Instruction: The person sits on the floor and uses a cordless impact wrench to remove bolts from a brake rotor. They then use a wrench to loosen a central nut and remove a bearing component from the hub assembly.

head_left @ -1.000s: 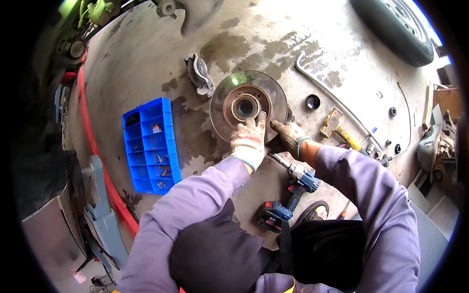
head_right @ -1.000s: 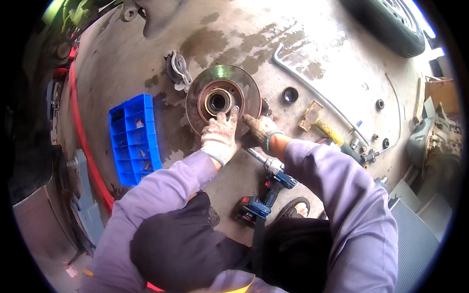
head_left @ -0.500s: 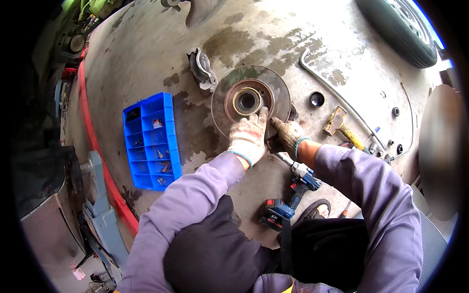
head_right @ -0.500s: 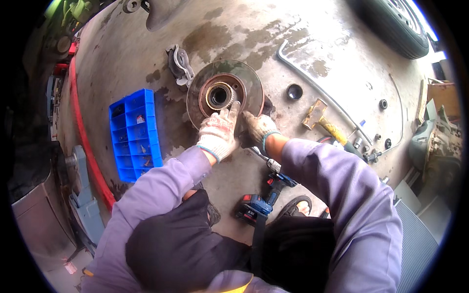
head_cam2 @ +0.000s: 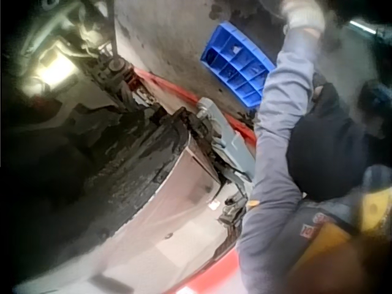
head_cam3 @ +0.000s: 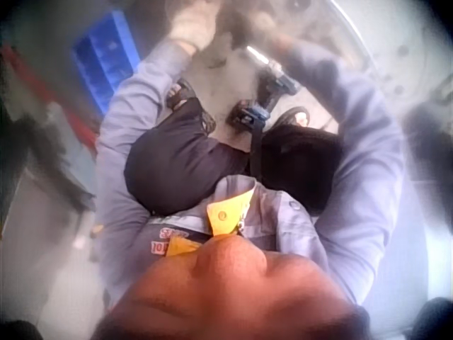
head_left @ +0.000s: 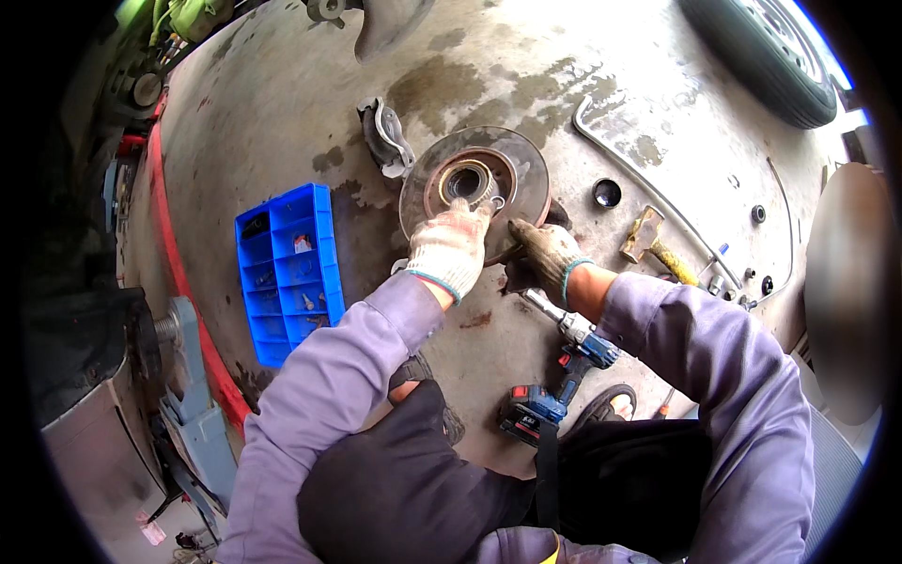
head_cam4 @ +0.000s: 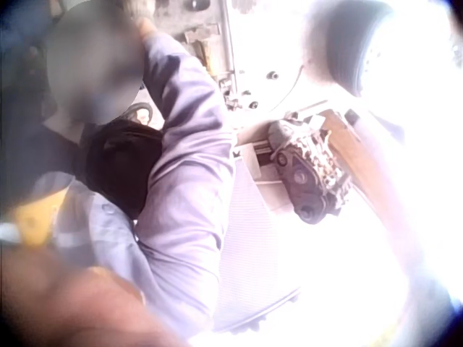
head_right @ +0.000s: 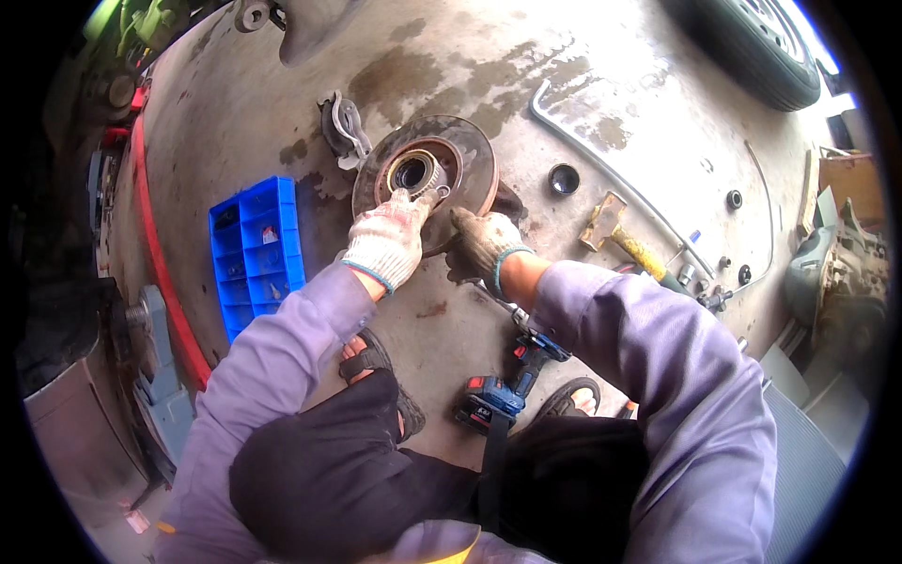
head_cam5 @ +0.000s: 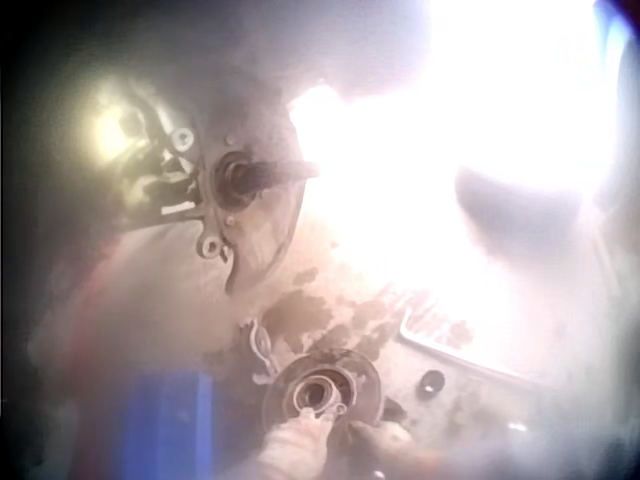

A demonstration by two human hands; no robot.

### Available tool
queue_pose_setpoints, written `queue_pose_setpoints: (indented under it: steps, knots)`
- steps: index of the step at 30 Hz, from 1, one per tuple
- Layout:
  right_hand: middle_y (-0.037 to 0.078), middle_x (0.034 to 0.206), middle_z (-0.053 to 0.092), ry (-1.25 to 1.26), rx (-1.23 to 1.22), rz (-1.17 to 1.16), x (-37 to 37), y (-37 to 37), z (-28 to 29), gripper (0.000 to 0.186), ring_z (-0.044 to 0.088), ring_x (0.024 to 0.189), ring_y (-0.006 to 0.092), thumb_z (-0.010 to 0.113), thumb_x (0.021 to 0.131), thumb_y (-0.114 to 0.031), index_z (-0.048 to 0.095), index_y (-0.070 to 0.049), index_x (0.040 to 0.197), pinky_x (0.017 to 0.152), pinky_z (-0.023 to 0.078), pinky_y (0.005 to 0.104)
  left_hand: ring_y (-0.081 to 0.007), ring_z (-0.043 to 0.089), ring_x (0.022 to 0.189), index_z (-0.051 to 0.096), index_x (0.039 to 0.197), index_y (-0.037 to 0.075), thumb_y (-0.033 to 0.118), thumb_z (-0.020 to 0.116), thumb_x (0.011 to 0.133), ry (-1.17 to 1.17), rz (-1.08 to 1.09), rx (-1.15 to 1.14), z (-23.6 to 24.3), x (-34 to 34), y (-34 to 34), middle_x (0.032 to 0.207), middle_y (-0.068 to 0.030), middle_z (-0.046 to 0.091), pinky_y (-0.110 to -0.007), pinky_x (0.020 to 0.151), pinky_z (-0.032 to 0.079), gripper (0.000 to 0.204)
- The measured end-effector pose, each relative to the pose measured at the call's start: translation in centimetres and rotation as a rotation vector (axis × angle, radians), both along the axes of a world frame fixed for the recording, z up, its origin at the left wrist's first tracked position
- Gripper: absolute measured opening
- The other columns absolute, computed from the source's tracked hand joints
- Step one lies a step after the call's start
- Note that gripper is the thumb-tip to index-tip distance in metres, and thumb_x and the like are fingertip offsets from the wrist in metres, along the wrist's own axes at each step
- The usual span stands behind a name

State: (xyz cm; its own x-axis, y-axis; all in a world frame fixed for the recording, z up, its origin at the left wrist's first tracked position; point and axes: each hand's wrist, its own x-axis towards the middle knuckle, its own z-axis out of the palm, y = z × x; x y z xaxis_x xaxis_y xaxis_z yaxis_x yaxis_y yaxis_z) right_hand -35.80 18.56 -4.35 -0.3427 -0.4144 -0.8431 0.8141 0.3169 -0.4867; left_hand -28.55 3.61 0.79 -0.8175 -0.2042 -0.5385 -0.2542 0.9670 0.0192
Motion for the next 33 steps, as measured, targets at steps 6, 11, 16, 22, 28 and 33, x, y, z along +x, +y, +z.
queue_pose_setpoints:
  steps: [6, 11, 16, 22, 28, 33]
  knots:
    - [0.017, 0.071, 0.067, -0.043, 0.010, -0.012, 0.0, -0.6, 0.3, 0.042, 0.068, 0.056, 0.0323, 0.059, 0.104, -0.034, 0.066, 0.006, 0.094, 0.050, 0.057, 0.0452, -0.0389, 0.073, 0.097, 0.057, 0.139, 0.003, 0.013, 0.043, 0.100, 0.027, -0.127, 0.006, 0.7, 0.1, -0.4, 0.108, -0.0219, 0.072, -0.051, 0.082, 0.059, 0.042]
    - [0.018, 0.074, 0.068, -0.041, 0.003, -0.081, 0.0, -1.3, 1.0, 0.041, 0.071, 0.062, 0.0333, 0.060, 0.103, -0.033, 0.068, 0.007, 0.099, 0.054, 0.060, 0.0445, -0.0415, 0.072, 0.103, 0.061, 0.127, -0.004, 0.012, 0.045, 0.098, -0.194, -0.289, 0.157, 3.0, -2.5, -2.4, 0.110, -0.0268, 0.074, -0.049, 0.087, 0.058, 0.037]
    - [0.014, 0.074, 0.065, -0.016, 0.065, -0.054, -0.5, -2.1, 1.9, 0.036, 0.066, 0.058, 0.0307, 0.062, 0.103, -0.034, 0.065, 0.001, 0.096, 0.052, 0.061, 0.0465, -0.0392, 0.074, 0.102, 0.036, 0.156, 0.000, 0.009, 0.046, 0.097, -0.210, -0.302, -0.006, 3.1, -1.9, -2.4, 0.115, -0.0257, 0.073, -0.050, 0.088, 0.058, 0.061]
    - [0.020, 0.088, 0.072, 0.052, 0.047, -0.048, -1.9, -3.2, 2.4, 0.046, 0.074, 0.069, 0.0346, 0.062, 0.101, -0.037, 0.064, 0.007, 0.114, 0.059, 0.065, 0.0499, -0.0362, 0.074, 0.104, 0.029, 0.162, 0.008, 0.011, 0.046, 0.098, -0.135, -0.333, -0.146, 3.5, -2.2, -3.6, 0.130, -0.0269, 0.066, -0.050, 0.087, 0.058, 0.066]
    - [0.020, 0.093, 0.072, 0.119, -0.036, -0.092, -1.2, -4.4, 2.9, 0.049, 0.075, 0.071, 0.0327, 0.063, 0.100, -0.038, 0.062, 0.006, 0.120, 0.057, 0.064, 0.0473, -0.0405, 0.068, 0.115, 0.046, 0.152, 0.009, 0.012, 0.042, 0.100, -0.087, -0.131, -0.002, 3.6, -1.3, -5.7, 0.132, -0.0264, 0.063, -0.051, 0.093, 0.056, 0.053]
    - [0.017, 0.081, 0.068, -0.036, -0.038, -0.088, 1.1, -2.3, 0.3, 0.036, 0.069, 0.061, 0.0286, 0.066, 0.098, -0.030, 0.065, 0.005, 0.105, 0.054, 0.063, 0.0450, -0.0455, 0.068, 0.110, 0.050, 0.149, 0.007, 0.005, 0.049, 0.090, -0.086, -0.060, 0.219, 3.2, -1.8, -4.3, 0.119, -0.0313, 0.068, -0.053, 0.093, 0.055, 0.060]
